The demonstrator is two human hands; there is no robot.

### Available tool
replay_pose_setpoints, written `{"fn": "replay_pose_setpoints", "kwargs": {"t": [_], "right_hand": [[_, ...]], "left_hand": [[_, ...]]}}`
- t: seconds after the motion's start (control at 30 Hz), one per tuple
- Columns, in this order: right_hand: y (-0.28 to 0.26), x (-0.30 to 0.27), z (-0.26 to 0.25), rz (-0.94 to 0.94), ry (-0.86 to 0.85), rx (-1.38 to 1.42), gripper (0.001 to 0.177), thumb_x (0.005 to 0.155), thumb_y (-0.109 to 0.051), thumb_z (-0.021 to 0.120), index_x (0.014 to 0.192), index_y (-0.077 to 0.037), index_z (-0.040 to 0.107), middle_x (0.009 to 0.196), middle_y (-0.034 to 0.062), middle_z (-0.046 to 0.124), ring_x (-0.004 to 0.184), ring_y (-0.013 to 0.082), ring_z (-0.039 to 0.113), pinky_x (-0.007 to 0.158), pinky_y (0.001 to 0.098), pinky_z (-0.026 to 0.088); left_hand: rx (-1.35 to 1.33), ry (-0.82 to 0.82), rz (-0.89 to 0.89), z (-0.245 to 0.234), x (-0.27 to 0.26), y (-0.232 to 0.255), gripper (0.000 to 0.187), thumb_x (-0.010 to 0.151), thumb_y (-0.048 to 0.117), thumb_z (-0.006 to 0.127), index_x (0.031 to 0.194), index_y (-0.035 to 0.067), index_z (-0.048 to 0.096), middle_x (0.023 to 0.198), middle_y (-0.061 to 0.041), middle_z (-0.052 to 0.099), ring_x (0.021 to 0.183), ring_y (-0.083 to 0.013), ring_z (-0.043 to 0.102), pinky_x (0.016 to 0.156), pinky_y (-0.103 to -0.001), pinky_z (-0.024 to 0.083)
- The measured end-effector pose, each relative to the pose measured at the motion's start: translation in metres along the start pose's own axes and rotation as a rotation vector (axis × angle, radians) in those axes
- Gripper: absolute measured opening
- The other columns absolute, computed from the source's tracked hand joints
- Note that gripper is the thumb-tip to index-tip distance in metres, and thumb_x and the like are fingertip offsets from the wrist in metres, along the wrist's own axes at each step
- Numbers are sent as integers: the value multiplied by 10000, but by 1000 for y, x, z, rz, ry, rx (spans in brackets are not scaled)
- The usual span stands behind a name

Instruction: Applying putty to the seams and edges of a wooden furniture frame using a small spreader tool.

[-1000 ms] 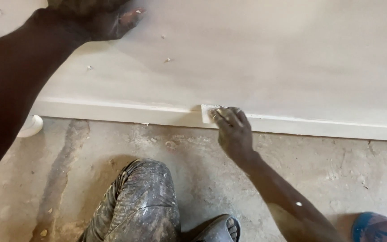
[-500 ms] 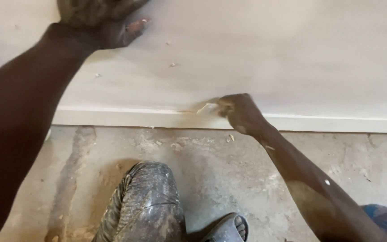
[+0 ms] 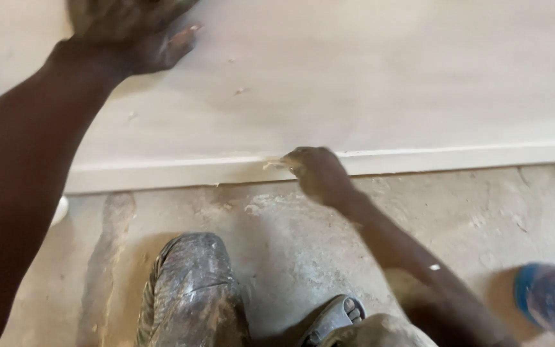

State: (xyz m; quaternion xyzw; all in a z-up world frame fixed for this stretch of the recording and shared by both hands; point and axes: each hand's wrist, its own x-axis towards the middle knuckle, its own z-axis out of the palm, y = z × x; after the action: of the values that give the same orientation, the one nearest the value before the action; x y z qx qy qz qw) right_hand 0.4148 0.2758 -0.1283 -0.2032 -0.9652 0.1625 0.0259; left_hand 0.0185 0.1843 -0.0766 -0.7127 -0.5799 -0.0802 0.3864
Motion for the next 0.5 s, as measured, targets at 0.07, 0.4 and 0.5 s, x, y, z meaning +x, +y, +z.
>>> {"fn": "replay_pose_setpoints", "kwargs": {"t": [0.07, 0.4, 0.5], "right_hand": [[11, -15, -55, 386, -81, 469, 291, 929, -116, 685, 1209, -65, 743, 1221, 134, 754, 1066, 251, 766, 945, 386, 608], [163, -85, -97, 724, -52, -374, 476, 920, 61, 479, 1324, -75, 691, 953, 163, 773, 895, 348, 694, 686, 475, 573], [139, -67, -90, 688, -185, -375, 502, 816, 67, 501, 1219, -119, 735, 859, 131, 762, 875, 352, 688, 669, 440, 541]], "left_hand": [[269, -60, -2, -39, 24, 3, 604, 1057, 628, 746, 1557, 314, 623, 1713, 17, 413, 1464, -243, 470, 956, -438, 529], [411, 121, 53, -50, 31, -2, 834, 905, 686, 811, 1663, 368, 672, 1623, -23, 529, 1418, -220, 553, 1000, -327, 506], [230, 116, 88, -44, 27, -4, 687, 1144, 595, 770, 1732, 262, 648, 1764, -71, 299, 1554, -306, 457, 1160, -441, 473]]}}
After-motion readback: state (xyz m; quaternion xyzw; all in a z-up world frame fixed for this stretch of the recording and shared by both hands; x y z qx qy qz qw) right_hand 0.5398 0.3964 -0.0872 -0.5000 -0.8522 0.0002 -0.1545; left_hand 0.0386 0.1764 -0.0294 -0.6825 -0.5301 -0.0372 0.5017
